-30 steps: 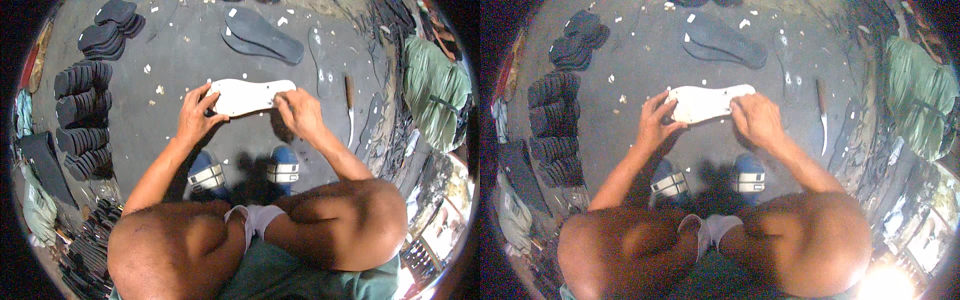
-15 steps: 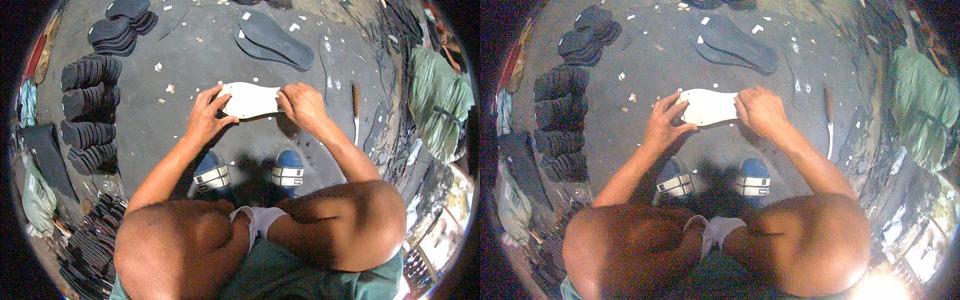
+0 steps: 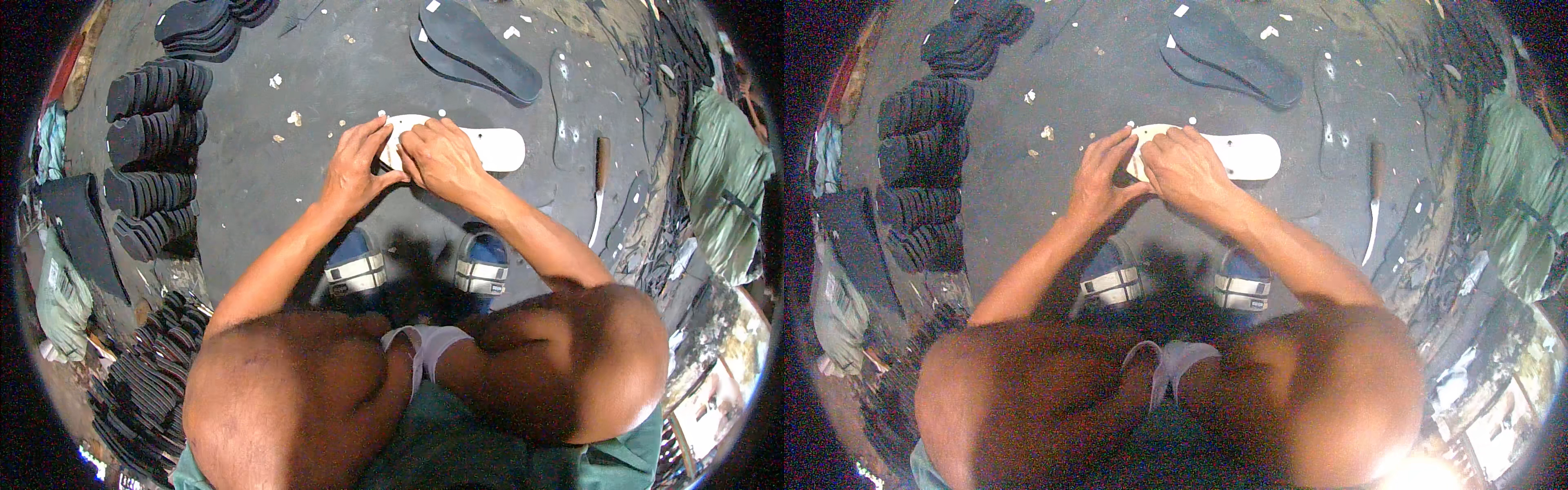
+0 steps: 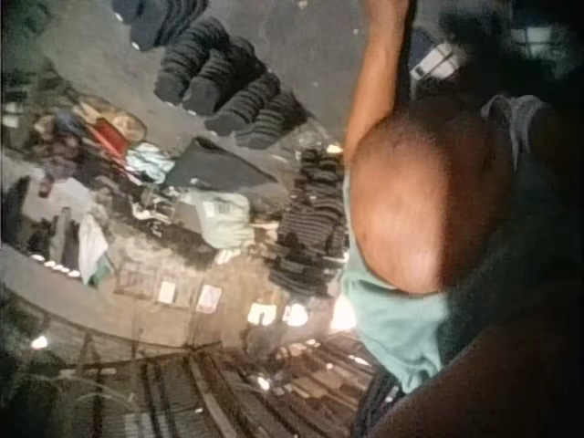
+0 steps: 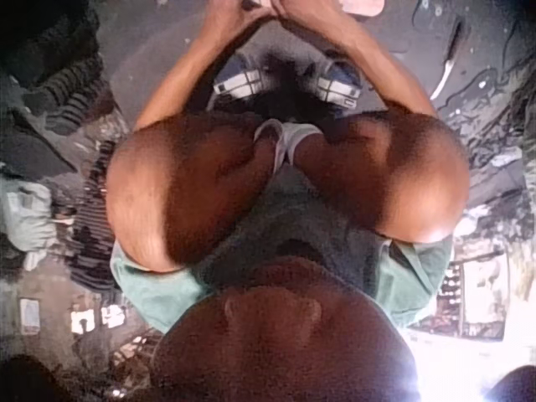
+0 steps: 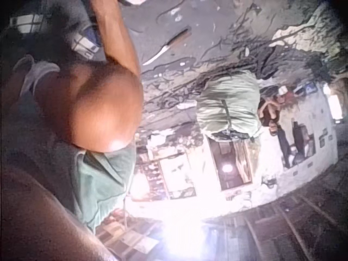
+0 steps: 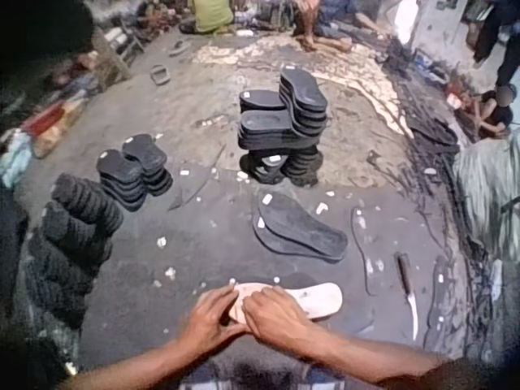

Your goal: The person sits on the floor and repeatedly picks up black shoe insoles. They use a knife to trim the edges of the insoles, then place them in a stack. The person also handles white insoles, inspecting and trimming them in a similar manner.

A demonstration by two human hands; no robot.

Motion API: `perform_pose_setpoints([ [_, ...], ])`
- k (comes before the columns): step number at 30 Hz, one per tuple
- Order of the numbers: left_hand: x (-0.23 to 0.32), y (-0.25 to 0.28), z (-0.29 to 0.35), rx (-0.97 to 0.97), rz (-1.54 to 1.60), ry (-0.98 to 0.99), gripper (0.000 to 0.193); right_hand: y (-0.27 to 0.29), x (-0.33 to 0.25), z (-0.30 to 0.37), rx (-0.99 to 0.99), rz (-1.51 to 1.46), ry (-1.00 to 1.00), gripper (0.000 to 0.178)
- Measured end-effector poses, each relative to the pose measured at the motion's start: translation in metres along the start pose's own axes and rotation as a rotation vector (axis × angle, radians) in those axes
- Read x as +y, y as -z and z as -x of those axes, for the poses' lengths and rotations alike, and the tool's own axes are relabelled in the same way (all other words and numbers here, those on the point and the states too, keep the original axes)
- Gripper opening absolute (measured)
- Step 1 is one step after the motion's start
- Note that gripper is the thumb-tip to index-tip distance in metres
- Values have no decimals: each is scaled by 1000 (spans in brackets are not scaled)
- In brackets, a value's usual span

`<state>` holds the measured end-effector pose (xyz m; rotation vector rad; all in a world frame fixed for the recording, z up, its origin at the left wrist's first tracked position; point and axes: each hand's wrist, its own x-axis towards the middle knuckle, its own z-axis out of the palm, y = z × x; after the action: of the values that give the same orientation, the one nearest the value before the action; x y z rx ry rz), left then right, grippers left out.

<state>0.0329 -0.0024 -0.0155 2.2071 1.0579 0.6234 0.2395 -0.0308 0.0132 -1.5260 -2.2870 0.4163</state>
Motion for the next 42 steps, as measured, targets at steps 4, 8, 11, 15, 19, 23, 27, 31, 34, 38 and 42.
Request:
perform_pose_setpoints([
  [4, -6, -1, 2, -3, -3, -13, 84, -2, -6, -6, -79, 33, -22, 15],
  [8, 0, 2, 3, -15, -23, 20, 84, 33, 6, 10, 127, -279, -215, 25],
  [11, 1, 0, 5, -13, -29, -2, 86, 64, 20, 32, 64, -166, -260, 46],
  [15, -1, 2, 1, -35, -2, 13, 88, 54, 48, 59, -61, 110, 63, 59],
  [19, 5, -3, 5, 143, 73, 82, 91, 65, 79, 41, -153, 48, 86, 69],
  [23, -18, -5, 15, -35, -59, 2, 95, 82, 135, -20, 69, 117, -175, 73],
  [27, -18, -4, 13, -91, 14, 63, 91, 69, 177, -31, -39, 83, -208, 82],
  [31, -8, 2, 8, -90, -24, 62, 88, 64, 170, -12, 19, 116, -126, 81],
  [34, -9, 3, 9, -70, -66, 24, 88, 65, 158, 4, -35, 145, -87, 80],
  [38, -11, -2, 8, -36, 3, 26, 102, 66, 156, 12, 25, 199, -37, 78],
  [42, -8, 0, 10, -44, 13, 108, 114, 73, 138, 14, 99, 175, -58, 74],
])
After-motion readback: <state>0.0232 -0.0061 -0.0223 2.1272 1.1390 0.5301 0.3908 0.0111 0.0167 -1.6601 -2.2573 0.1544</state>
